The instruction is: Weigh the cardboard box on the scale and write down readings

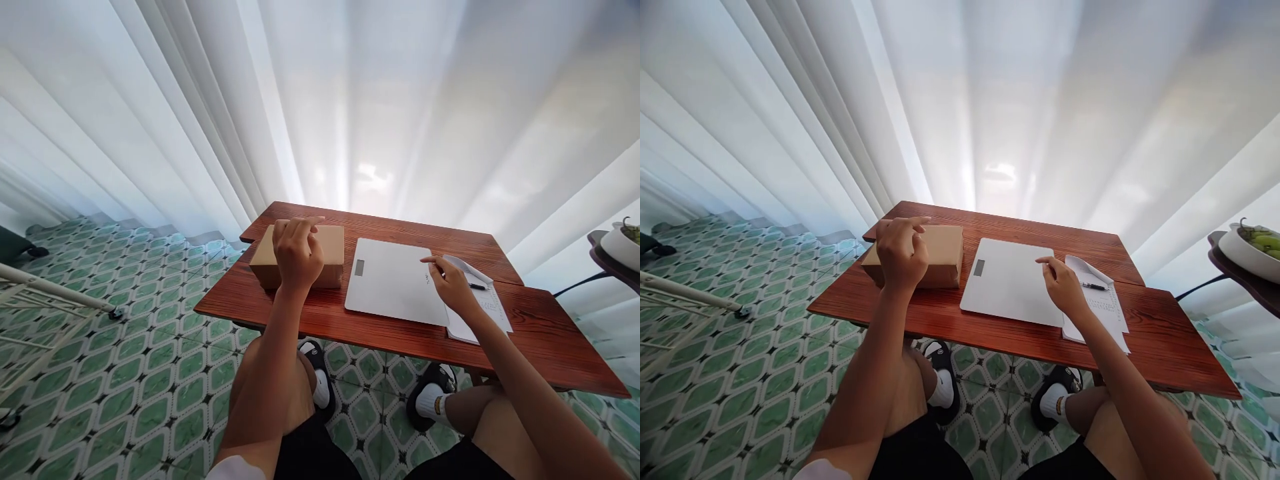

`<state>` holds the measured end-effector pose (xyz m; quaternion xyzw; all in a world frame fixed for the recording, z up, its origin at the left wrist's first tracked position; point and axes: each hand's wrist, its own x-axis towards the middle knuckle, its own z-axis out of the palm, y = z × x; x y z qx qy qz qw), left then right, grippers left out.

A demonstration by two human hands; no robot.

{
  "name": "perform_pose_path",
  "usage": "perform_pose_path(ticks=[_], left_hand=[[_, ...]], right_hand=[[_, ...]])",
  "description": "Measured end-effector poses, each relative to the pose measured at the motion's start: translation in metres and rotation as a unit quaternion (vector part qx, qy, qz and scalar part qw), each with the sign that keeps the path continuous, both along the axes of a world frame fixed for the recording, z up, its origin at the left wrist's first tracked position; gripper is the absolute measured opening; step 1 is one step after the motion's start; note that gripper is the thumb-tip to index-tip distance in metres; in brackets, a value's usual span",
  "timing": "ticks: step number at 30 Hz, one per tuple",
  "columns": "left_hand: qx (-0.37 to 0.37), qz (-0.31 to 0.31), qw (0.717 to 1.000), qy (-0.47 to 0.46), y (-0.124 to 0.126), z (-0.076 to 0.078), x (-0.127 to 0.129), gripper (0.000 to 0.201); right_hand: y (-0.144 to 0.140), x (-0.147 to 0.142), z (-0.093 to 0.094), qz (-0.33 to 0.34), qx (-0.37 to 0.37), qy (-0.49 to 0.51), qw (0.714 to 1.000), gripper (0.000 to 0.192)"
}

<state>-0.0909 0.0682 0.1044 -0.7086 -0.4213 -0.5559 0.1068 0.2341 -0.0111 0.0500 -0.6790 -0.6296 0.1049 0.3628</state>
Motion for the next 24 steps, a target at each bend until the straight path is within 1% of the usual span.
perform_pose_path(ticks=[5,10,14,18,24], left_hand=[[0.011,-0.02,0.998,0.059,-0.004,-0.011,0.019,0.039],[0.065,-0.025,0.991,0.118,-0.006,-0.024,0.044,0.033],[0.077,-0.061,0.981,0.17,-0.014,-0.034,0.066,0.033],[0.097,-0.104,0.966,0.215,-0.023,-0.045,0.081,0.036],[0.138,-0.162,0.937,0.277,-0.038,-0.059,0.099,0.037]], right_hand=[[-0.014,0.044,-0.021,0.017,0.002,-0.082,0.997,0.039],[-0.028,0.083,-0.042,-0.02,-0.028,-0.148,0.988,0.036],[-0.036,0.103,-0.056,-0.043,-0.046,-0.169,0.984,0.037],[-0.038,0.119,-0.064,-0.061,-0.066,-0.192,0.977,0.039],[-0.033,0.142,-0.065,-0.06,-0.099,-0.21,0.971,0.038]])
